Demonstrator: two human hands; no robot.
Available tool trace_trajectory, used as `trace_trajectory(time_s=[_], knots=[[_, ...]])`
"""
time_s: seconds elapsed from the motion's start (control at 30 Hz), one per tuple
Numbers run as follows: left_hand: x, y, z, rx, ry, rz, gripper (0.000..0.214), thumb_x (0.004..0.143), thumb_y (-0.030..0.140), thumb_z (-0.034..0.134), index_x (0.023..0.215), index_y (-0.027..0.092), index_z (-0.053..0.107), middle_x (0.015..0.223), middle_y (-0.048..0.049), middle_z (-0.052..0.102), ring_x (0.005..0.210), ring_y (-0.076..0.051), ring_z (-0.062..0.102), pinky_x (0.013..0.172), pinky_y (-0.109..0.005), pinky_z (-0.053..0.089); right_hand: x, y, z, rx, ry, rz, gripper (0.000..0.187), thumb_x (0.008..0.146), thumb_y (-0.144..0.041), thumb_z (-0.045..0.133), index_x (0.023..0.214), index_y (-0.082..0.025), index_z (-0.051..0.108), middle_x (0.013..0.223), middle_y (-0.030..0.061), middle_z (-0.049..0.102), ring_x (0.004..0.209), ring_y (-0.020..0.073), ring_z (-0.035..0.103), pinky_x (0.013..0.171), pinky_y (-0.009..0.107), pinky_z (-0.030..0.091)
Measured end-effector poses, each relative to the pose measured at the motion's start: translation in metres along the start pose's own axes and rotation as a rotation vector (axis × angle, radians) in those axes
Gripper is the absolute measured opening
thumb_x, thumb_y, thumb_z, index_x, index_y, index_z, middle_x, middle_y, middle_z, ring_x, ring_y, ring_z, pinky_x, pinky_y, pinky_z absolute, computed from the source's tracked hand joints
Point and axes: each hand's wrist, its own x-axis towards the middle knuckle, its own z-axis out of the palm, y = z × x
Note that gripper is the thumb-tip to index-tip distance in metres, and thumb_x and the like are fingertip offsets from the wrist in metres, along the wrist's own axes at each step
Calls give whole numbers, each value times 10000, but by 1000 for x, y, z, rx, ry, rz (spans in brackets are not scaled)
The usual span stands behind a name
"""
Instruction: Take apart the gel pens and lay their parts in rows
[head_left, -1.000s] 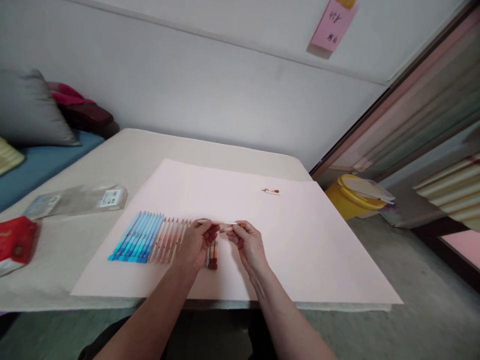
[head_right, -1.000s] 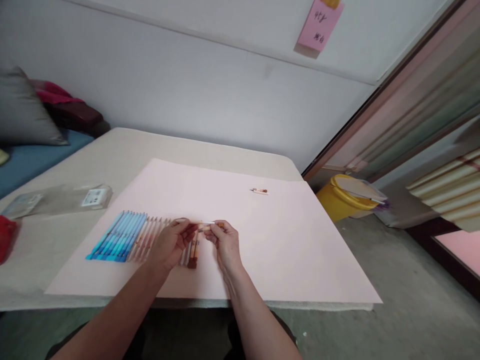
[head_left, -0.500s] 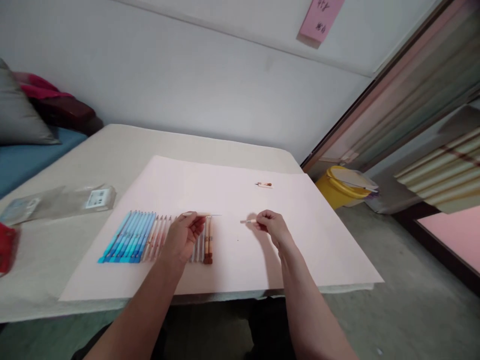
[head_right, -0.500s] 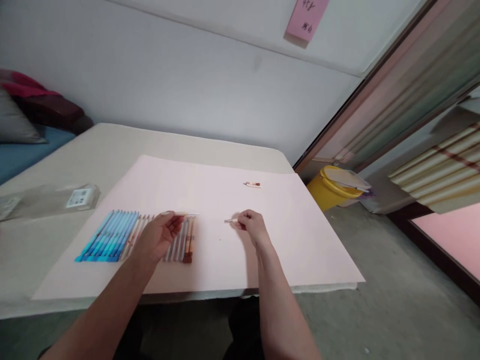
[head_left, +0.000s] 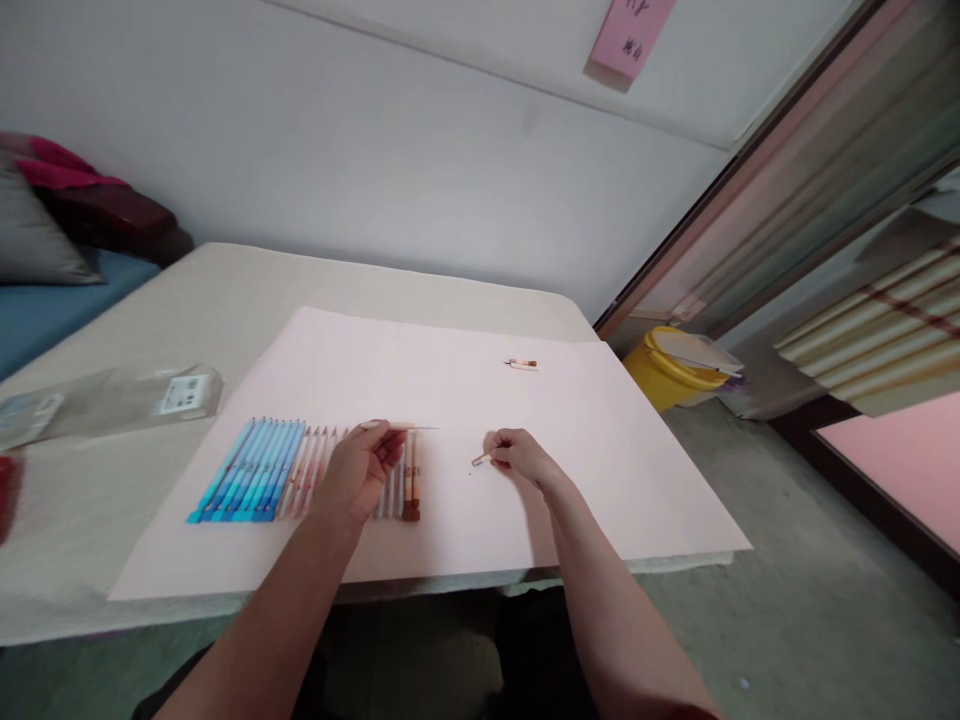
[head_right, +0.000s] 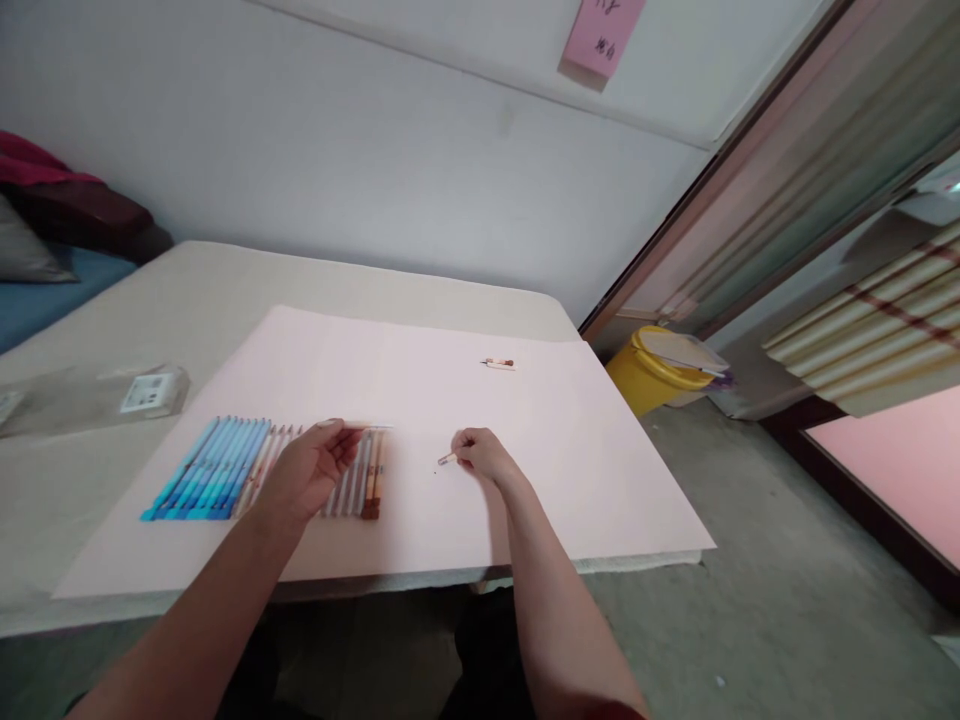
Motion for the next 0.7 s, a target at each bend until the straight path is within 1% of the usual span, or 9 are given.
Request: trace_trajectory(time_s=[0.13,0.2,0.4,0.53,0.7], knots=[[1,1,-1,-6,-7,-2,94,687,115,647,762,129,592,716,-55,651,661,-127,632,595,-222,513,1,1,4,-101,-47,-4,78,618,-161,475,588,-165,546,489,-31,490,450,90,403,461,218,302],[2,1,-1,-6,-13,0,101,687,118,651,769,128,593,726,-57,652,667,-128,632,601,-223,514,1,0,6,-173,-48,-7,79,623,-163,477,588,-167,547,486,-33,482,460,92,404,471,218,300],[1,2,-1,-7,-5,5,90,699,112,636,771,122,584,709,-52,647,653,-125,629,597,-223,514,-1,-3,12,-420,30,-33,90,656,-153,457,592,-182,514,570,-33,514,540,96,427,519,209,290],[2,1,-1,-13,-10,5,92,697,107,637,770,126,585,711,-50,649,651,-123,629,600,-224,516,-4,-6,17,-579,59,-49,109,663,-126,449,579,-184,488,605,-27,506,570,98,430,529,211,275],[4,1,-4,-10,-17,12,81,698,106,636,760,126,587,703,-52,645,649,-123,627,593,-221,515,-6,-12,21,-755,70,-56,75,697,-142,506,652,-183,550,711,2,538,634,109,452,554,218,280]])
